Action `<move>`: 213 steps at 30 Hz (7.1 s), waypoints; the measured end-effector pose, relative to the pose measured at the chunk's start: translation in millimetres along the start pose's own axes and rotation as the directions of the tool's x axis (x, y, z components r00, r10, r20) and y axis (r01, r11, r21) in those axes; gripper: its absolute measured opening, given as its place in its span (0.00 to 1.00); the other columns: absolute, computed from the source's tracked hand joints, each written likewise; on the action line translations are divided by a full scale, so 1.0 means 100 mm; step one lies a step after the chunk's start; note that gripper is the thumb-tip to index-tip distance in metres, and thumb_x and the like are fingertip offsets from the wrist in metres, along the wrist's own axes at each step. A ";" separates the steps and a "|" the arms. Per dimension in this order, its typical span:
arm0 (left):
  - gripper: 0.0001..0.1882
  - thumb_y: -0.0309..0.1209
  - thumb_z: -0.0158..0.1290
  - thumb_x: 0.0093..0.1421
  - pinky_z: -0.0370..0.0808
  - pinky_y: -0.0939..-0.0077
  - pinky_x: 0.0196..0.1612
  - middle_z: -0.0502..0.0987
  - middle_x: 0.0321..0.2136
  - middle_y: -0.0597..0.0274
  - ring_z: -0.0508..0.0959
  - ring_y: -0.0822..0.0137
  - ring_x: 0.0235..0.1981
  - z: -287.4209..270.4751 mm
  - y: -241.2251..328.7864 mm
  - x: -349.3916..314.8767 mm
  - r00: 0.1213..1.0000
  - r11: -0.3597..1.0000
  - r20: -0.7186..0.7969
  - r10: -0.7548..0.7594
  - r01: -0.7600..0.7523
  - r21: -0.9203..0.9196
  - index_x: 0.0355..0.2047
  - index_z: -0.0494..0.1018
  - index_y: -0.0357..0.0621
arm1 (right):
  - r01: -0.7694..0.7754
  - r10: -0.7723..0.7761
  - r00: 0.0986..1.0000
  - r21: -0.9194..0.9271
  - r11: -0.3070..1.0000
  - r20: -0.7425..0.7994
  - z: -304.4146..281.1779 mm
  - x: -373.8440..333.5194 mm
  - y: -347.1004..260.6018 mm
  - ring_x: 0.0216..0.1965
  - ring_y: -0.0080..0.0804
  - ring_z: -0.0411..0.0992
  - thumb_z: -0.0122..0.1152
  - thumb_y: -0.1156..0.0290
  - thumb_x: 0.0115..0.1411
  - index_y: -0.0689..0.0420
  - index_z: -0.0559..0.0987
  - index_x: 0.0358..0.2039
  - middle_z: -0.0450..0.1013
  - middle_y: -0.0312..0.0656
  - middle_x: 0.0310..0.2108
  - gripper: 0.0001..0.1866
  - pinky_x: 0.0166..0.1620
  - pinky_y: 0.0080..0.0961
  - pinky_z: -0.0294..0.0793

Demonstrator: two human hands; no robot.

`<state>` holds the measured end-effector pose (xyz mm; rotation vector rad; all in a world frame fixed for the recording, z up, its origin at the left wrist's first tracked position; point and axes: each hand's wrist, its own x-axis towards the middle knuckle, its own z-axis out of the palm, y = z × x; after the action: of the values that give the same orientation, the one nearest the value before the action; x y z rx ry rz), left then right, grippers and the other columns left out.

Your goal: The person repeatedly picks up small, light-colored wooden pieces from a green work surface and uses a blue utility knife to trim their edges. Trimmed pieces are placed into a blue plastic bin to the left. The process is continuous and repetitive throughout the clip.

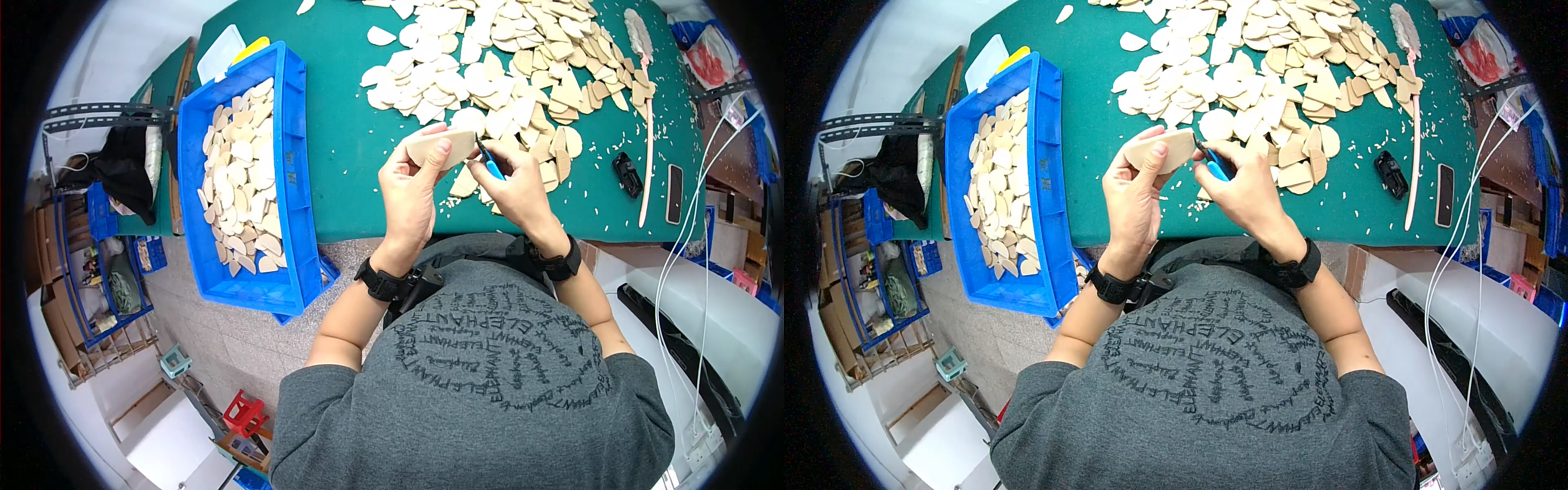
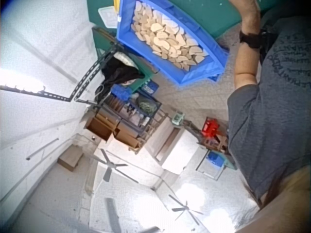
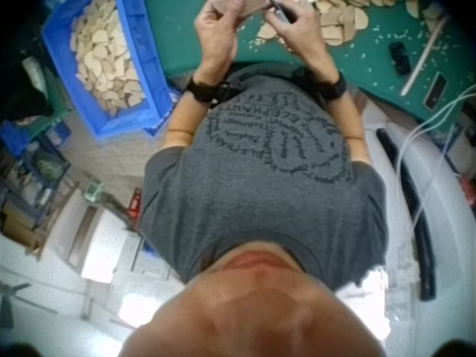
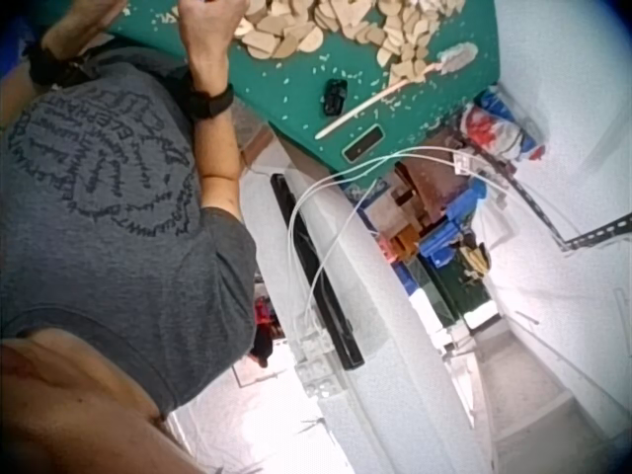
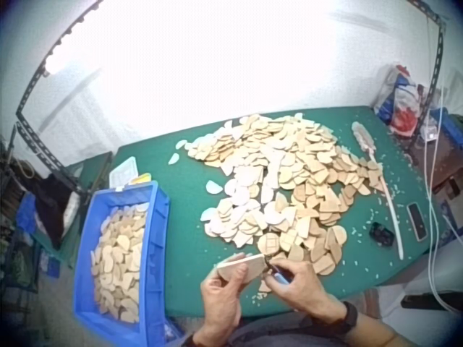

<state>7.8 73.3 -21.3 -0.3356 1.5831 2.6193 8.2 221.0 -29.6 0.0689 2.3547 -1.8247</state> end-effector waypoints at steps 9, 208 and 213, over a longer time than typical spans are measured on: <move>0.17 0.30 0.57 0.58 0.77 0.77 0.42 0.76 0.41 0.57 0.77 0.69 0.40 -0.01 -0.01 0.01 1.000 1.000 0.025 0.002 -0.003 0.013 0.46 0.71 0.36 | 0.042 -0.042 0.999 -0.036 0.998 0.001 -0.02 0.01 0.02 0.24 0.11 0.64 0.60 0.75 0.54 0.63 0.79 0.32 0.72 0.30 0.23 0.06 0.26 0.12 0.62; 0.17 0.36 0.59 0.56 0.61 0.91 0.20 0.76 0.27 0.71 0.66 0.85 0.20 -0.19 0.01 0.18 0.943 0.900 0.304 -0.136 -0.011 0.437 0.44 0.76 0.42 | 0.215 -0.207 0.977 -0.221 0.951 0.055 -0.30 0.11 0.09 0.27 0.26 0.73 0.66 0.64 0.48 0.60 0.79 0.37 0.75 0.43 0.27 0.17 0.32 0.22 0.71; 0.18 0.37 0.59 0.56 0.62 0.90 0.21 0.75 0.27 0.71 0.66 0.85 0.20 -0.19 0.04 0.18 0.943 0.886 0.309 -0.120 -0.039 0.463 0.44 0.76 0.42 | 0.255 -0.255 0.967 -0.171 0.952 0.023 -0.28 0.11 0.13 0.24 0.23 0.72 0.65 0.65 0.49 0.60 0.80 0.36 0.75 0.41 0.25 0.16 0.30 0.20 0.71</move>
<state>-7.3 53.3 -30.4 0.0981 1.9623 2.0247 -3.8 250.3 -36.9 -0.2699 2.6144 -1.7094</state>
